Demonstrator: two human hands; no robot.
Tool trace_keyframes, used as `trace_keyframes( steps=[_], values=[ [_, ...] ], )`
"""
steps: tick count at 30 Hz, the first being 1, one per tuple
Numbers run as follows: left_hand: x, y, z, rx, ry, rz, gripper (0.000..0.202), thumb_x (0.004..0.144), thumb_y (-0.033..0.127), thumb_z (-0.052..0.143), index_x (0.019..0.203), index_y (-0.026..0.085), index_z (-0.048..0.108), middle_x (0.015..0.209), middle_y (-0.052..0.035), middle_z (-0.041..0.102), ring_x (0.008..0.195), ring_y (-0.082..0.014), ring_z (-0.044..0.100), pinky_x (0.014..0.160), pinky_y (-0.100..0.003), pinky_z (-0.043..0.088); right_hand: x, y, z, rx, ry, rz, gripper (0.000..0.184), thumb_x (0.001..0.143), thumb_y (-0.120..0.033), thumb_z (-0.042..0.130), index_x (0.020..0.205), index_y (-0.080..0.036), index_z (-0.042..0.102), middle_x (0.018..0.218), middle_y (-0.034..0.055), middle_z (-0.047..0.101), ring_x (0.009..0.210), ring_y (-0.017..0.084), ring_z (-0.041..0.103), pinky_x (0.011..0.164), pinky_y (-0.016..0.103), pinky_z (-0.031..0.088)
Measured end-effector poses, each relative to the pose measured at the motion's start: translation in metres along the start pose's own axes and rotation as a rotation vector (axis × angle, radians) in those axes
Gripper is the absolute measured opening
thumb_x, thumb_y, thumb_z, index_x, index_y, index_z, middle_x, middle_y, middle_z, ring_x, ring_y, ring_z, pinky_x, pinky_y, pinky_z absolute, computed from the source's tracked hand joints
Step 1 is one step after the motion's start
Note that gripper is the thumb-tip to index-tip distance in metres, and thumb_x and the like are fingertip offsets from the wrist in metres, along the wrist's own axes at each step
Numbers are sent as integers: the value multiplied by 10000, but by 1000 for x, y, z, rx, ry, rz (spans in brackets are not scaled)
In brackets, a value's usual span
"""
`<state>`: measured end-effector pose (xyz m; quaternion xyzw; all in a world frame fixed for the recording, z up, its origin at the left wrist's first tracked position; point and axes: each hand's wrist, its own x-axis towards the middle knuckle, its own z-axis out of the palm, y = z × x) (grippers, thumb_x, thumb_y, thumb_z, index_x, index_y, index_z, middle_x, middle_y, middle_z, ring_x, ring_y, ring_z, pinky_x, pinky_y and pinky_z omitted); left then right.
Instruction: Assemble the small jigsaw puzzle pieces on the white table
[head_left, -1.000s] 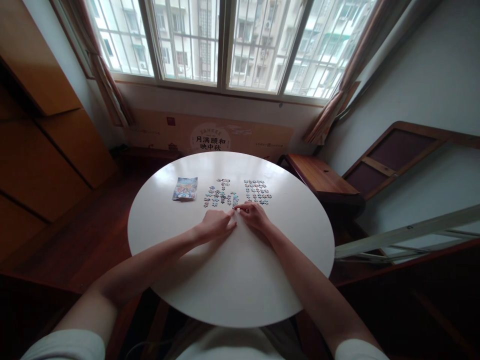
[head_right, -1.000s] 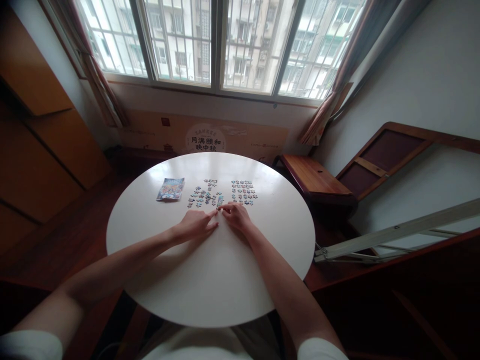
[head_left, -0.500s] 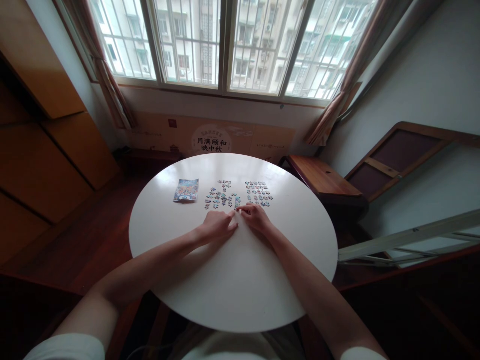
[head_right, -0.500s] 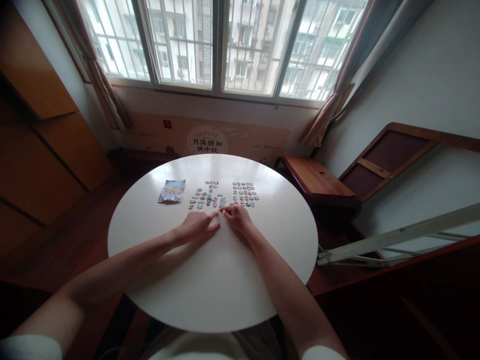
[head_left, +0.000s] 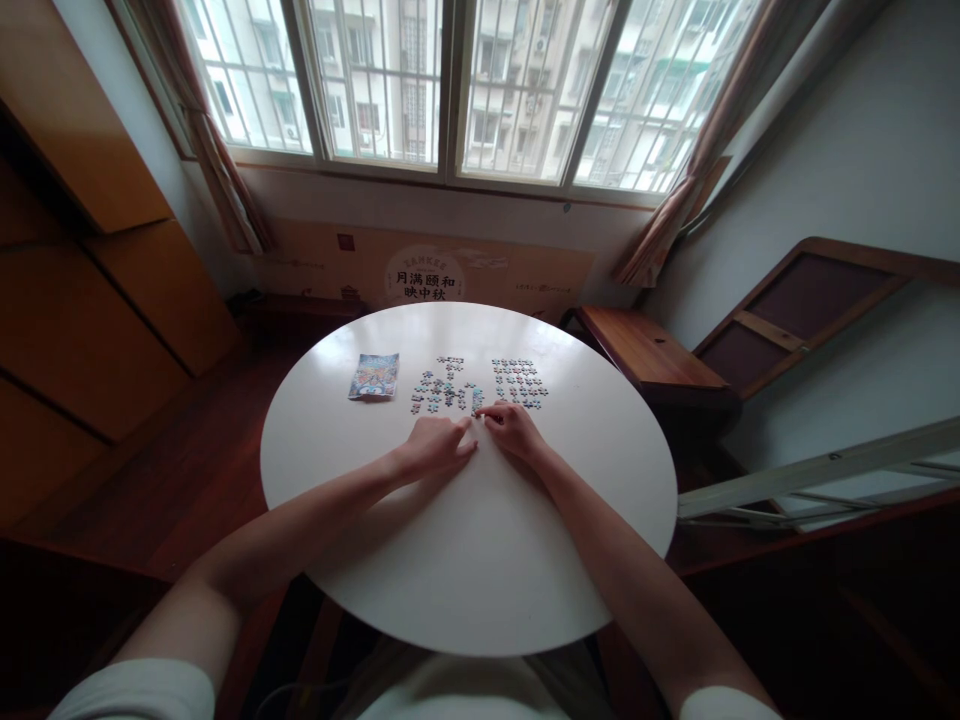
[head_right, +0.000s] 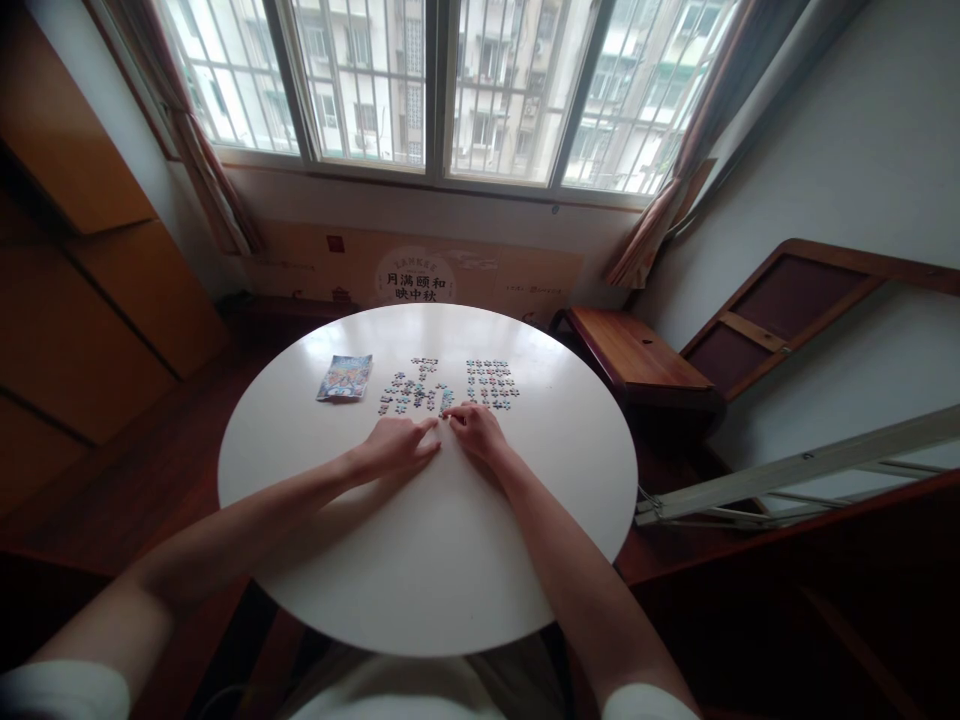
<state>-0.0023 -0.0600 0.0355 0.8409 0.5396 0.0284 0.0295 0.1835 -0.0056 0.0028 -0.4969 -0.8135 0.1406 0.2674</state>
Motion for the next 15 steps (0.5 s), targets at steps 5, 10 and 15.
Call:
trace_keyframes(
  steps=[5, 10, 15],
  values=[
    [1, -1, 2, 10, 12, 13, 507, 914, 512, 408, 1300, 210, 541, 928, -121, 721, 884, -292, 678, 741, -345, 468, 0, 0, 0, 23, 5, -1, 314, 805, -117, 528, 970, -222, 774, 894, 51, 720, 793, 173, 645, 817, 274, 468],
    [1, -3, 3, 12, 23, 23, 498, 912, 506, 407, 1285, 209, 551, 912, -119, 723, 869, -294, 682, 726, -346, 467, 0, 1, 1, 33, 22, -1, 300, 803, -119, 531, 957, -218, 770, 902, 47, 727, 801, 171, 647, 814, 271, 469],
    [1, -3, 1, -30, 13, 21, 493, 903, 507, 425, 1284, 221, 551, 928, -113, 723, 900, -286, 675, 753, -336, 462, 0, 0, 1, 27, 38, 27, 291, 834, -180, 539, 1040, -199, 745, 812, 39, 724, 687, 154, 624, 738, 262, 472]
  ],
)
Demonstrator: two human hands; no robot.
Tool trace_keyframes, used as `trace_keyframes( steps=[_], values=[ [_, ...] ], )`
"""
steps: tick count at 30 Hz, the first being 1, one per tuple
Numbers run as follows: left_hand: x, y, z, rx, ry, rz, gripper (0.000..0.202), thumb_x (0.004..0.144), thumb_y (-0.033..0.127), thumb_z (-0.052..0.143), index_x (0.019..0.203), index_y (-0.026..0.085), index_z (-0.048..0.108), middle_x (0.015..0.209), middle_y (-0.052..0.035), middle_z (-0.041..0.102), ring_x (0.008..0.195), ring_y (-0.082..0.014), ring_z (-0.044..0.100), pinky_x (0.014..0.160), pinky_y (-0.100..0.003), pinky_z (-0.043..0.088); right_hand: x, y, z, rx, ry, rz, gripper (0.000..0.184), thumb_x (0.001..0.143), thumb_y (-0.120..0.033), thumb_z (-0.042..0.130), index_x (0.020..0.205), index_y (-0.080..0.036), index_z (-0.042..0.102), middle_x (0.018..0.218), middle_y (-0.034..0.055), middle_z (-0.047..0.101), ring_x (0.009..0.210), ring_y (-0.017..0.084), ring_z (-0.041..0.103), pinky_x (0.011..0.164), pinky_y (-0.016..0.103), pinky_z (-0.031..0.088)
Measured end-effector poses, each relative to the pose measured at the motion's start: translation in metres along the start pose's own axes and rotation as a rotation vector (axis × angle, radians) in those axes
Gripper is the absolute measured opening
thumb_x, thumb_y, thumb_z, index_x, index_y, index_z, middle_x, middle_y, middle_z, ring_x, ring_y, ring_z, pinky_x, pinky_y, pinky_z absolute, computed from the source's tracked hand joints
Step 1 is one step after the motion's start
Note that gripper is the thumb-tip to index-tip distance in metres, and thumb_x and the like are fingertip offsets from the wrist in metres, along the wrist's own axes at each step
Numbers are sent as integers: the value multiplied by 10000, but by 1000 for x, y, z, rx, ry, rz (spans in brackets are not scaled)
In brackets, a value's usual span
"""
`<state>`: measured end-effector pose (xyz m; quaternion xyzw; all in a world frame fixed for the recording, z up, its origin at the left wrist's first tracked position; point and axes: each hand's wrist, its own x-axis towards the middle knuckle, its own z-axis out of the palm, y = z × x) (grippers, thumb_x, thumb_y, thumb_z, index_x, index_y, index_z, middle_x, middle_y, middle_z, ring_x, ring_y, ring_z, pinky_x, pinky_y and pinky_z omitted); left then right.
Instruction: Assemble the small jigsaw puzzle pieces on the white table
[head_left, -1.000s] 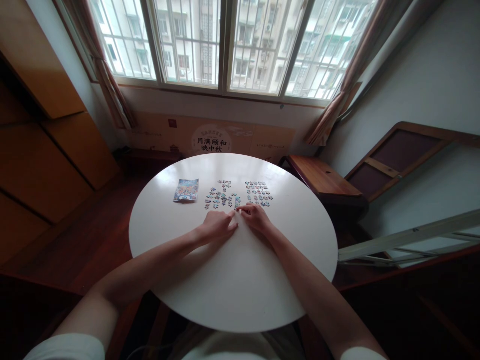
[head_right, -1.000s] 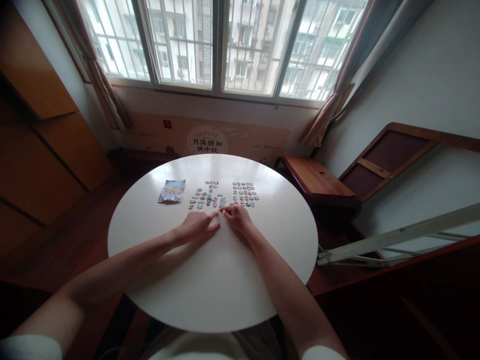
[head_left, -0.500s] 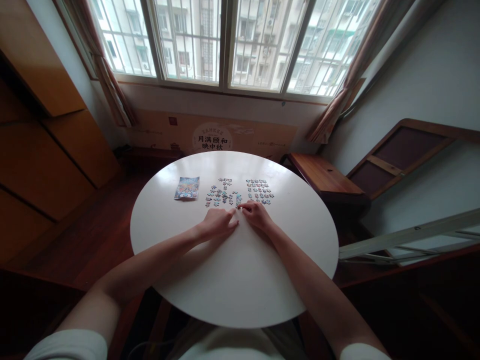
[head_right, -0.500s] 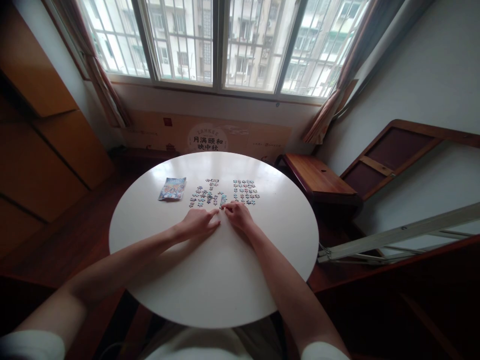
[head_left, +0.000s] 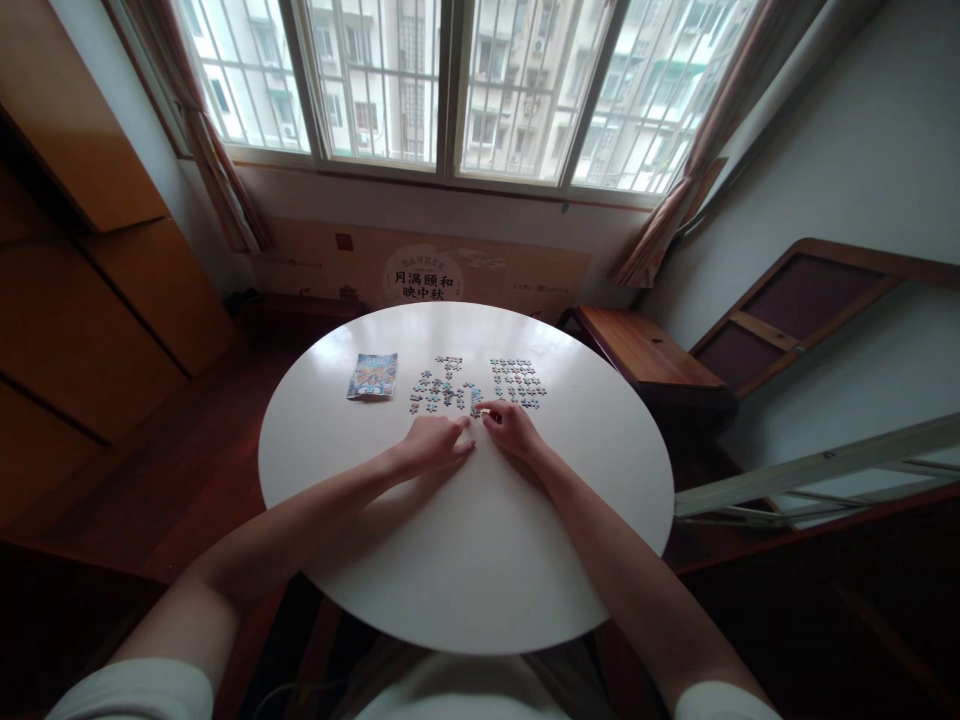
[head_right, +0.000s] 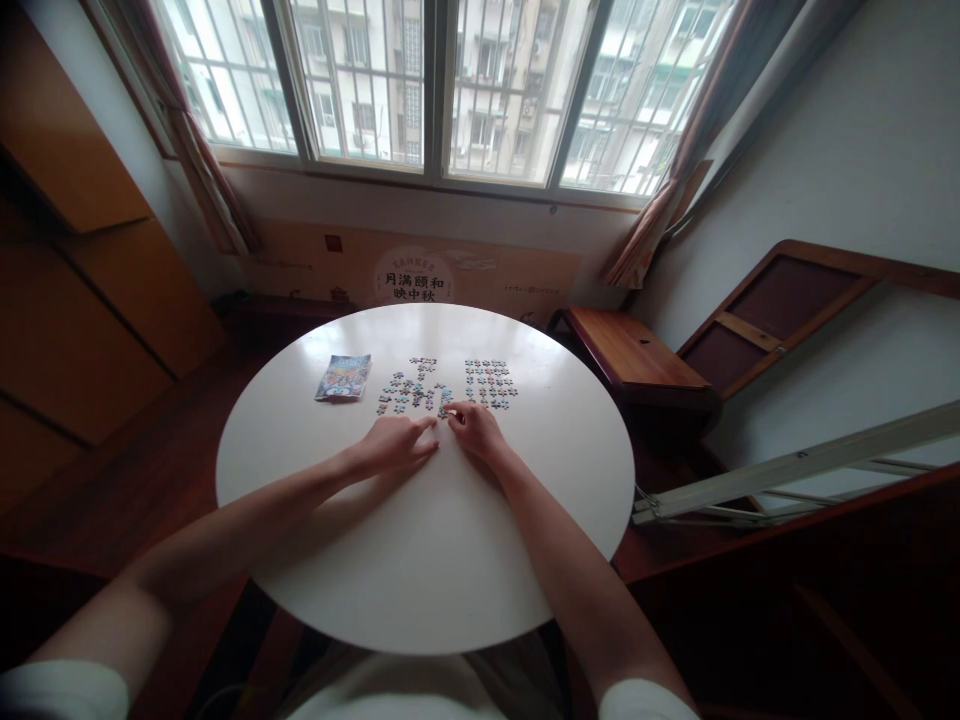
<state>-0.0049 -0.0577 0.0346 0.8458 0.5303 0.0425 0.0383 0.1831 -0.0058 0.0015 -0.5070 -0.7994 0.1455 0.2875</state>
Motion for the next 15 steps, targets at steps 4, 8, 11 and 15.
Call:
trace_keyframes(
  steps=[4, 8, 11, 15],
  values=[
    [0, 0, -2, -11, -6, -4, 489, 898, 502, 433, 1276, 219, 559, 929, -112, 724, 902, -285, 673, 761, -334, 461, 0, 0, 0, -7, -5, -18, 257, 832, -184, 552, 988, -201, 756, 873, 51, 730, 727, 155, 633, 761, 259, 469],
    [0, 0, -3, -4, -1, 8, 494, 893, 500, 438, 1272, 209, 565, 905, -114, 726, 873, -291, 678, 739, -336, 464, 0, 1, 1, -10, -5, -22, 251, 834, -185, 553, 977, -206, 758, 861, 48, 728, 728, 157, 632, 757, 257, 470],
    [0, 0, -2, -7, 3, 7, 495, 892, 501, 442, 1276, 213, 563, 905, -112, 727, 871, -289, 679, 738, -334, 462, 0, 2, 1, -9, 0, -30, 249, 833, -185, 552, 970, -211, 759, 843, 44, 725, 716, 158, 630, 751, 261, 471],
    [0, -1, -2, -7, 2, 3, 497, 892, 503, 443, 1285, 222, 559, 915, -108, 727, 883, -286, 677, 746, -332, 461, 0, 2, 1, -2, 2, -30, 248, 827, -181, 559, 970, -217, 758, 825, 37, 721, 702, 155, 626, 738, 258, 468]
  ],
)
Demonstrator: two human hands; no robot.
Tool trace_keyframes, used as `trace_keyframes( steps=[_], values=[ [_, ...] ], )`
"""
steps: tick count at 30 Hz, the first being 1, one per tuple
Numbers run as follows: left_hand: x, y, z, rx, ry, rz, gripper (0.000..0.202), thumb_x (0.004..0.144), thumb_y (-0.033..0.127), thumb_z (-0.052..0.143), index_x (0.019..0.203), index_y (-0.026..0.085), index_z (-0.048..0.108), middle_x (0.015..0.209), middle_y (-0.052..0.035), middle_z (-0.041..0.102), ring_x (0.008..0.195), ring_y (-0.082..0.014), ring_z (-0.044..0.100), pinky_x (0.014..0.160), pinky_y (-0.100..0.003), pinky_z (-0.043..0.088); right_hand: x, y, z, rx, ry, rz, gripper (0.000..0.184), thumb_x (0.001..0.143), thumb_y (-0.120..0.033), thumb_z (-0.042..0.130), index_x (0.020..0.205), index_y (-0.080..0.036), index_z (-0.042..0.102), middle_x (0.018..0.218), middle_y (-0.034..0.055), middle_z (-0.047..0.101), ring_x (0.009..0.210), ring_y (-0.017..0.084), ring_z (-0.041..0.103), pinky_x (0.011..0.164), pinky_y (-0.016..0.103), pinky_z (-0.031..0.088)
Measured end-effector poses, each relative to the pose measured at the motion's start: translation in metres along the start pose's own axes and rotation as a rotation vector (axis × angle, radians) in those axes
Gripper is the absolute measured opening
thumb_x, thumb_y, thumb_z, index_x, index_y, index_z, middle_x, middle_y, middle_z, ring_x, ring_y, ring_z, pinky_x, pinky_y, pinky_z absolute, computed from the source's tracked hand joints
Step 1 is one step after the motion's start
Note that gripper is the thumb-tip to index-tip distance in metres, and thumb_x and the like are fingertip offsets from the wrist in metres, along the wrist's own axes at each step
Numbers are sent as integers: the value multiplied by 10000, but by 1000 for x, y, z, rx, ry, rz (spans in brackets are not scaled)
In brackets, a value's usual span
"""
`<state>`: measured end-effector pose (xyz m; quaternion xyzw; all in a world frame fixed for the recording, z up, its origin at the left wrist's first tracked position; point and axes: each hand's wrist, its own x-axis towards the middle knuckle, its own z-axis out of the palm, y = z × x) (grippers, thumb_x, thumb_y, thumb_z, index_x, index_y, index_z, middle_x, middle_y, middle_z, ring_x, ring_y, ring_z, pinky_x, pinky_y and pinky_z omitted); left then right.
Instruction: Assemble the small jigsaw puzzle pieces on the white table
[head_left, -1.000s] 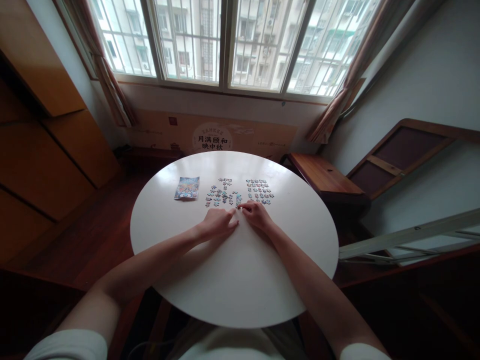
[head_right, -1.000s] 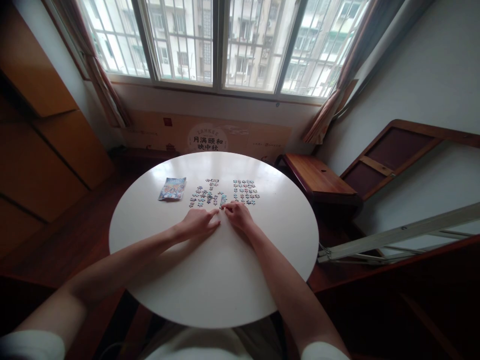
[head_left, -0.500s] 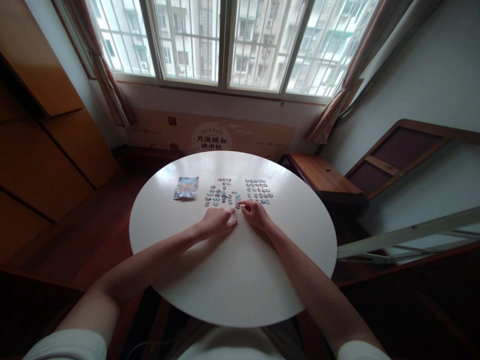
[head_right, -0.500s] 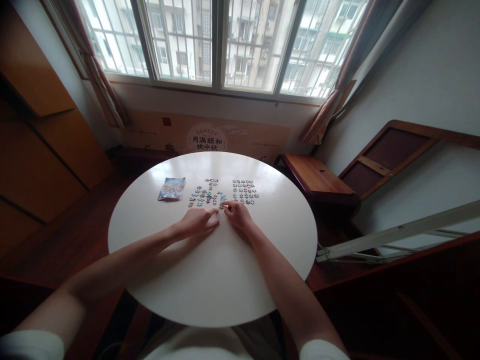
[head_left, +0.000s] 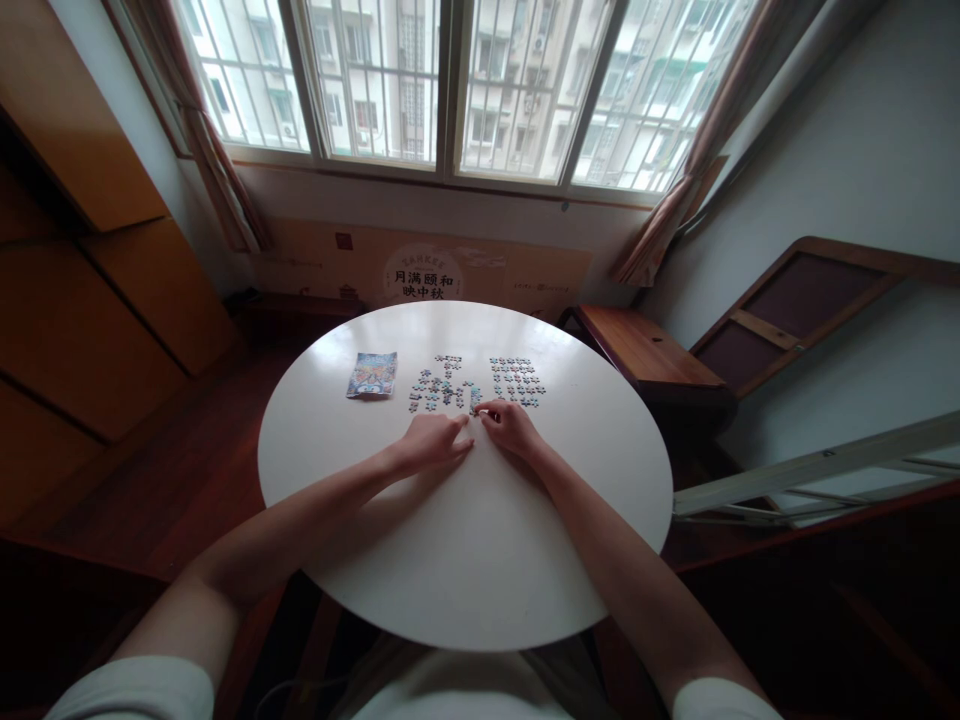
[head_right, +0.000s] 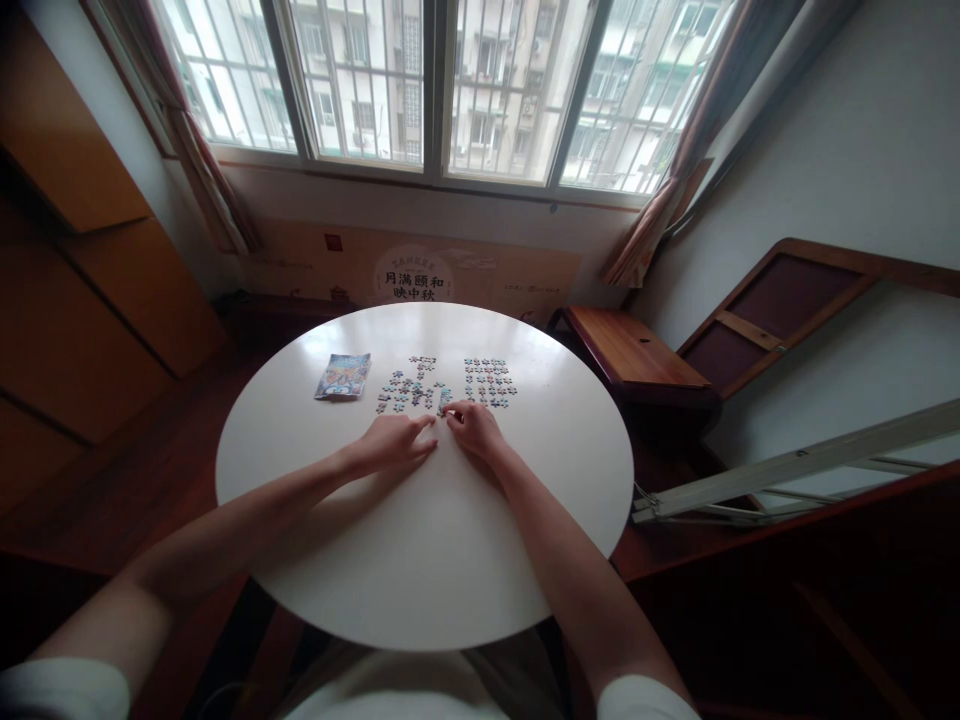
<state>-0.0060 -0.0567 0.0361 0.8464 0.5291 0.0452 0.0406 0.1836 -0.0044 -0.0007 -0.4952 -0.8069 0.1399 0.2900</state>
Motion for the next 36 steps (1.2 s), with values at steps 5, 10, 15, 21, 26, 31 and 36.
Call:
trace_keyframes(
  steps=[5, 10, 15, 21, 26, 31, 36],
  values=[
    [0, -1, 0, 3, -10, -7, 502, 893, 504, 438, 1294, 224, 550, 919, -108, 727, 892, -285, 676, 742, -329, 459, 1, -3, -2, -3, -4, 7, 251, 821, -174, 563, 972, -213, 760, 808, 35, 721, 678, 145, 618, 723, 248, 465],
    [0, -2, 2, 13, 2, 3, 503, 896, 505, 432, 1298, 227, 546, 920, -106, 729, 896, -283, 677, 741, -327, 460, 1, -5, -3, -13, -4, 13, 248, 814, -170, 573, 964, -220, 763, 807, 33, 721, 670, 143, 614, 716, 246, 464],
    [1, -3, 3, 15, -2, 1, 506, 895, 506, 432, 1303, 227, 543, 910, -101, 729, 891, -277, 678, 743, -322, 460, 1, -5, -3, -5, 3, 9, 249, 812, -168, 575, 969, -222, 761, 797, 28, 720, 665, 141, 611, 716, 246, 463],
    [1, -2, 1, 14, -4, 5, 507, 894, 509, 434, 1300, 228, 549, 923, -102, 729, 906, -274, 677, 749, -318, 465, 1, -4, -2, -4, -1, 15, 251, 817, -172, 571, 974, -216, 761, 782, 30, 715, 658, 142, 608, 708, 246, 460],
    [1, -2, 0, 15, -6, 12, 505, 891, 499, 436, 1298, 224, 551, 918, -106, 730, 901, -282, 679, 737, -325, 472, 1, -4, -3, -7, -6, 11, 256, 825, -180, 568, 991, -221, 758, 795, 29, 718, 658, 139, 608, 709, 243, 458],
    [2, -2, 0, 12, -6, 14, 503, 892, 501, 437, 1296, 224, 553, 921, -106, 728, 903, -283, 678, 747, -330, 475, 0, -5, -4, -4, -10, 13, 256, 825, -174, 563, 986, -216, 758, 808, 33, 717, 677, 142, 612, 725, 246, 458],
    [1, -1, -1, -7, -17, 9, 490, 893, 491, 449, 1291, 227, 555, 931, -110, 726, 906, -281, 676, 770, -336, 474, 0, -6, -3, -3, 0, 29, 273, 830, -178, 559, 1027, -214, 745, 767, 22, 700, 653, 134, 595, 710, 240, 455]
  ],
)
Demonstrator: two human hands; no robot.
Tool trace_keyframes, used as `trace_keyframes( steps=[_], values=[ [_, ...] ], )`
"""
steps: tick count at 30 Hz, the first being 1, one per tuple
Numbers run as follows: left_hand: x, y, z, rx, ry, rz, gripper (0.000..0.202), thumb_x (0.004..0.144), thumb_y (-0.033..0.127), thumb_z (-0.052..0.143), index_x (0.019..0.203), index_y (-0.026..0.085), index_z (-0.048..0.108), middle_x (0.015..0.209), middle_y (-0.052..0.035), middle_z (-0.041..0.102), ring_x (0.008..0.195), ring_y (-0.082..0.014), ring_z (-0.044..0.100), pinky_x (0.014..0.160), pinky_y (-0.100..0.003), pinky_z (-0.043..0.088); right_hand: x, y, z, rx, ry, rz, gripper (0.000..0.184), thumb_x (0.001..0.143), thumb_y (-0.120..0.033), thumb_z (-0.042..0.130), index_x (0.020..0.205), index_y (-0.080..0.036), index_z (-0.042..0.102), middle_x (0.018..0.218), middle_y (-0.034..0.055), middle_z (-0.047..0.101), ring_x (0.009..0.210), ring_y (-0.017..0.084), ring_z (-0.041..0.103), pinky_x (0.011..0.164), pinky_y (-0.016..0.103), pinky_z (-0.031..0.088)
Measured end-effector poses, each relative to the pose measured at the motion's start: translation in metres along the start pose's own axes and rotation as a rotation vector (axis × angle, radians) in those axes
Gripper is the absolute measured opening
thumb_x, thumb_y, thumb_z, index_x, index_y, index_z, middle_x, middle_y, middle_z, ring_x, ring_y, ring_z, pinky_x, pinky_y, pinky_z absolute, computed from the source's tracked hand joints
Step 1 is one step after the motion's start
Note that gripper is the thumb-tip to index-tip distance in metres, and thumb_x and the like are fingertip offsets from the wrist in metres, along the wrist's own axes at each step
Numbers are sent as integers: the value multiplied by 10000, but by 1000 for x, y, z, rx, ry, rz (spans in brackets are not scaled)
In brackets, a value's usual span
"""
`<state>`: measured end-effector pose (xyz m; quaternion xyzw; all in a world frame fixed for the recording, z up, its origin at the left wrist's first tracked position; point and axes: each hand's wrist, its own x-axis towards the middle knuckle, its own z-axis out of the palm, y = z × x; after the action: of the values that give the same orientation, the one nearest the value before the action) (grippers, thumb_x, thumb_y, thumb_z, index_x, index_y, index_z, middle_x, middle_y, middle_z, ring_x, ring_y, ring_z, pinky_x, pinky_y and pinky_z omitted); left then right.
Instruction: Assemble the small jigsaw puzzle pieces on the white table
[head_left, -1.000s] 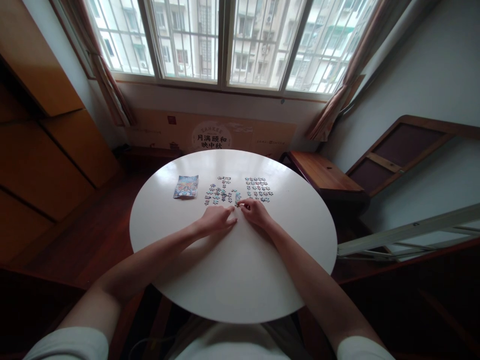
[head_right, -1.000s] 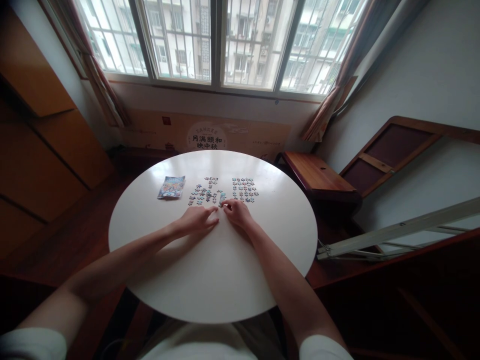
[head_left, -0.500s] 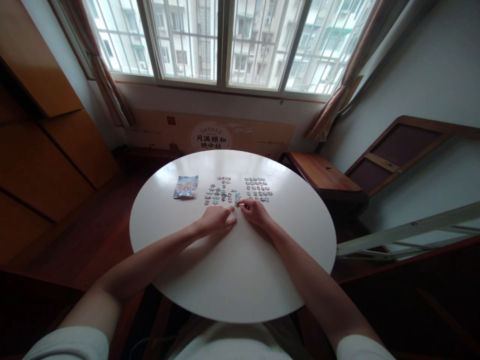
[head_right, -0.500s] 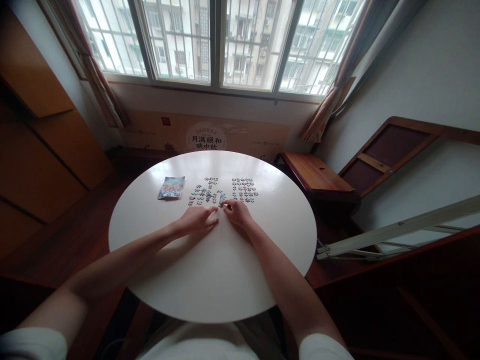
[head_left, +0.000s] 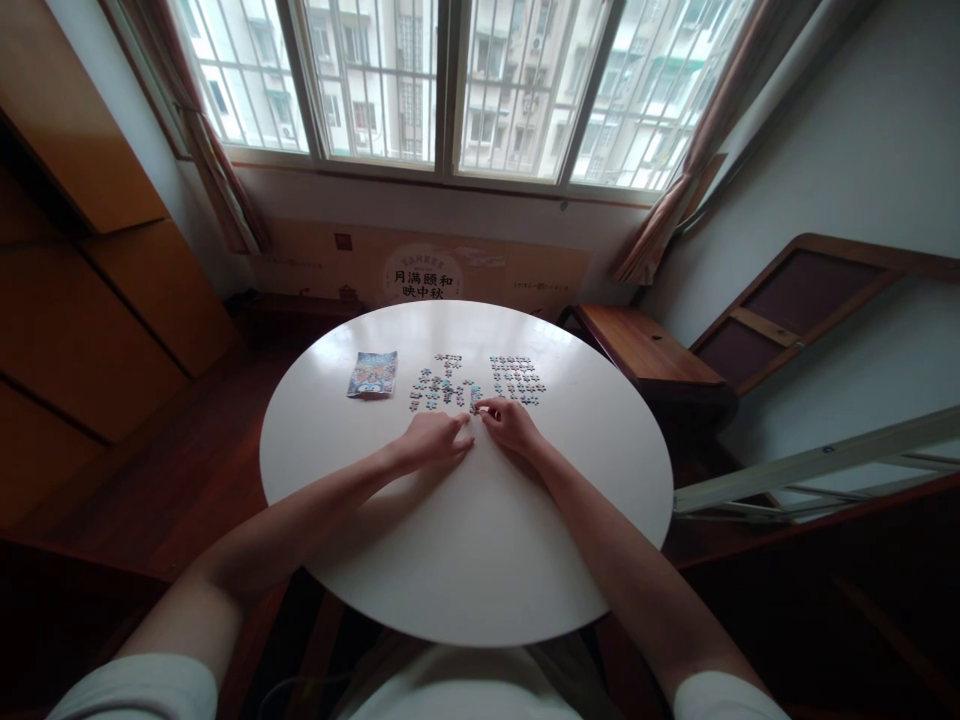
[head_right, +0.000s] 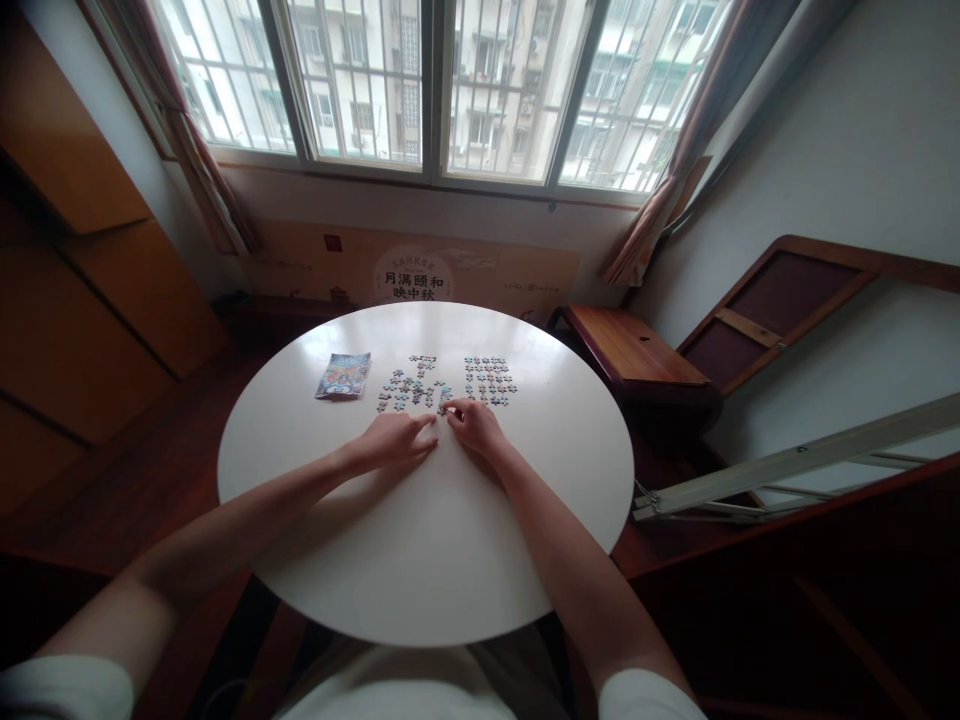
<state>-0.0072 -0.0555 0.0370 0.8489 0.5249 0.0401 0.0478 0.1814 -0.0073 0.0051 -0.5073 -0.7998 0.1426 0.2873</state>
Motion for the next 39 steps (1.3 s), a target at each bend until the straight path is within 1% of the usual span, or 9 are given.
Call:
trace_keyframes(
  steps=[3, 7, 10, 17, 23, 27, 31, 39],
  values=[
    [0, 0, -1, -1, -1, 7, 474, 894, 478, 454, 1279, 227, 566, 924, -107, 727, 899, -278, 678, 774, -334, 475, 0, 1, 1, 8, 5, -6, 316, 840, -173, 547, 1097, -223, 723, 772, 16, 689, 643, 128, 583, 708, 239, 456],
    [-1, 1, -2, 0, 0, 2, 481, 892, 481, 455, 1286, 229, 566, 921, -108, 728, 903, -282, 679, 763, -333, 474, 0, 3, 2, -18, -3, -41, 276, 837, -171, 562, 1028, -232, 751, 816, 28, 681, 665, 131, 578, 742, 251, 456],
    [-1, 1, -3, -2, -5, -3, 492, 893, 489, 452, 1298, 230, 559, 930, -108, 728, 907, -281, 679, 763, -331, 473, 1, 4, 1, -19, -7, -33, 260, 835, -170, 567, 995, -233, 763, 824, 30, 678, 667, 131, 580, 740, 249, 456],
    [0, 1, -1, 12, -1, -6, 504, 893, 500, 447, 1301, 225, 555, 932, -116, 726, 910, -289, 675, 764, -338, 474, 1, 4, 1, 4, -11, -32, 253, 838, -156, 555, 968, -208, 767, 837, 41, 684, 701, 141, 603, 763, 255, 463],
    [0, 0, 1, 15, 6, 9, 500, 895, 498, 436, 1296, 223, 553, 927, -115, 726, 896, -289, 678, 751, -341, 476, 2, 8, 5, 76, 38, -26, 268, 850, -157, 543, 1024, -186, 744, 893, 60, 717, 740, 155, 635, 786, 273, 483],
    [0, 0, 0, 17, 6, 13, 491, 892, 493, 441, 1284, 222, 559, 914, -114, 727, 895, -292, 679, 739, -338, 474, 2, 9, 5, 76, 38, -32, 256, 847, -152, 543, 996, -181, 748, 919, 69, 724, 781, 166, 652, 817, 282, 488],
    [-1, 1, -3, -5, -5, -3, 486, 891, 497, 445, 1276, 223, 562, 924, -116, 725, 902, -292, 674, 761, -344, 470, 2, 8, 4, 69, 37, -34, 252, 846, -148, 537, 972, -189, 751, 929, 66, 726, 815, 171, 661, 835, 283, 488],
    [-2, 2, -3, -9, -18, -20, 493, 889, 499, 451, 1285, 224, 556, 932, -111, 724, 916, -284, 672, 773, -331, 466, 2, 6, 3, 40, 24, -46, 234, 836, -144, 548, 932, -189, 756, 894, 60, 724, 779, 165, 651, 818, 276, 485]
  ],
)
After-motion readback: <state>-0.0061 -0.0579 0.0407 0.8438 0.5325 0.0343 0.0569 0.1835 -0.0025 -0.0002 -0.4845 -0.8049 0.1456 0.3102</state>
